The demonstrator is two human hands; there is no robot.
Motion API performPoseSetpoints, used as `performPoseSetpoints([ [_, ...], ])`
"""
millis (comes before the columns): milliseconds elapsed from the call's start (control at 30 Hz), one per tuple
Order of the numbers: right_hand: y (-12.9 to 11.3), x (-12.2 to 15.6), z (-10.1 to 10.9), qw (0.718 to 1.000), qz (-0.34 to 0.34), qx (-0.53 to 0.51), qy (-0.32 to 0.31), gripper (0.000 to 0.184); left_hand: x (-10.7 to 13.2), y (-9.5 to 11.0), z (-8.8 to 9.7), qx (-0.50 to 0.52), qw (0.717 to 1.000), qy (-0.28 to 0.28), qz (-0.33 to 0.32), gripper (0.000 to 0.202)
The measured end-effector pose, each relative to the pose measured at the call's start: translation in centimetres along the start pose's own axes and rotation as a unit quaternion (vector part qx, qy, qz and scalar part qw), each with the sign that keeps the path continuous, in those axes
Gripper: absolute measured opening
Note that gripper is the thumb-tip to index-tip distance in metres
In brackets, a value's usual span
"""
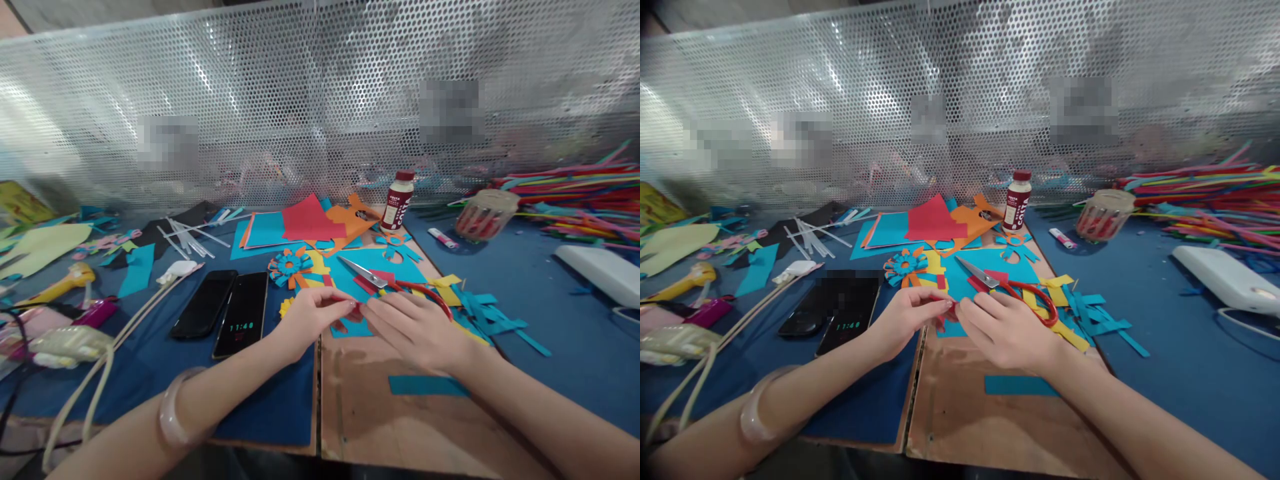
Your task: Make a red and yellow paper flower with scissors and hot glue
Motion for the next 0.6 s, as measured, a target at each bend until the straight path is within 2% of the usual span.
performPoseSetpoints([
  [167, 0.1, 0.1, -0.3, 0.999, -0.042, -0.004, 0.029, 0.017, 0.1, 0.4, 0.0, -0.041, 0.998, 0.003, -0.048, 0.026],
  [433, 0.2, 0.3, -0.6, 0.998, -0.049, 0.026, -0.001, 0.015, 0.1, 0.4, 0.1, -0.084, 0.993, 0.011, -0.085, 0.026],
  [600, 0.5, 0.5, -1.4, 0.995, -0.089, 0.014, 0.036, 0.009, 0.2, 0.4, 0.1, -0.106, 0.988, 0.017, -0.107, 0.025],
])
Point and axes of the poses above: each hand's wrist, its own x-axis away from the middle knuckle, its own z-axis out of the back of the hand, y = z × x, the point moved 3 cm from there along -x, towards the middle knuckle, and after that the axes turned 11 degrees about y, right-handed, at the moved point
